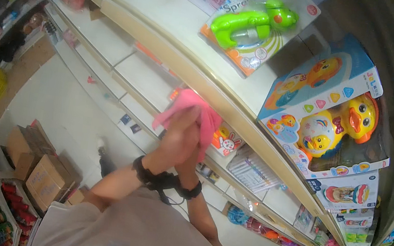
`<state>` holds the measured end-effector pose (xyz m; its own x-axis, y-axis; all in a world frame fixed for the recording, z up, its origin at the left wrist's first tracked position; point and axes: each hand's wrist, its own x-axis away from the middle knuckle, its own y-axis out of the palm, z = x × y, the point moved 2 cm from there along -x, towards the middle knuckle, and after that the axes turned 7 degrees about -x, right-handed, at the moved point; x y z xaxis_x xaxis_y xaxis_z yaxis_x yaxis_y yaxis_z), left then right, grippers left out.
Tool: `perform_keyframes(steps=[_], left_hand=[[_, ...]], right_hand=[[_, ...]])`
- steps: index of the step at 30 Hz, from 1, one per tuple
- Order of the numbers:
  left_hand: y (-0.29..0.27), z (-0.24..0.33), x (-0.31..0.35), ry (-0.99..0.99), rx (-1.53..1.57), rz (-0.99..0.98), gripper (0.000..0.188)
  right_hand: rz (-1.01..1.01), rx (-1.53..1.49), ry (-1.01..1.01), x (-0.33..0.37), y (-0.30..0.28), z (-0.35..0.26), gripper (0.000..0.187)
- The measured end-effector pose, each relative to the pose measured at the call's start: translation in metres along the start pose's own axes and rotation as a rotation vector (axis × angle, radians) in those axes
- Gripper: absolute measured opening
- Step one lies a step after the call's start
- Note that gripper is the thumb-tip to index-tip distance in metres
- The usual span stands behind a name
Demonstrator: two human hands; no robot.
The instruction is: Cleaning a retail shelf using a pink cloth.
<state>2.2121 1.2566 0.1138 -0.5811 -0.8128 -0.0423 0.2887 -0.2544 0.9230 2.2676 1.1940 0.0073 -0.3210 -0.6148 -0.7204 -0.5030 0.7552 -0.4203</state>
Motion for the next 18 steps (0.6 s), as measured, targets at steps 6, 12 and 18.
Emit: perform_keyframes(steps=[6, 12, 18], left_hand=[[-0.047, -0.002, -0.009, 0.051, 0.022, -0.332, 0.032], [-0.041, 0.011, -0.016, -0.194, 0.102, -0.254, 0.033], [-0.028, 0.042, -0.025, -0.494, 0.058, -0.239, 0.046]], right_hand=[[0.102, -0.504, 0.342, -0.009, 0.003, 0.013, 0.049], [0.463, -1.024, 0.505, -0.019, -0.03, 0.013, 0.047], [0.649, -1.055, 0.442, -0.026, -0.03, 0.0, 0.044]])
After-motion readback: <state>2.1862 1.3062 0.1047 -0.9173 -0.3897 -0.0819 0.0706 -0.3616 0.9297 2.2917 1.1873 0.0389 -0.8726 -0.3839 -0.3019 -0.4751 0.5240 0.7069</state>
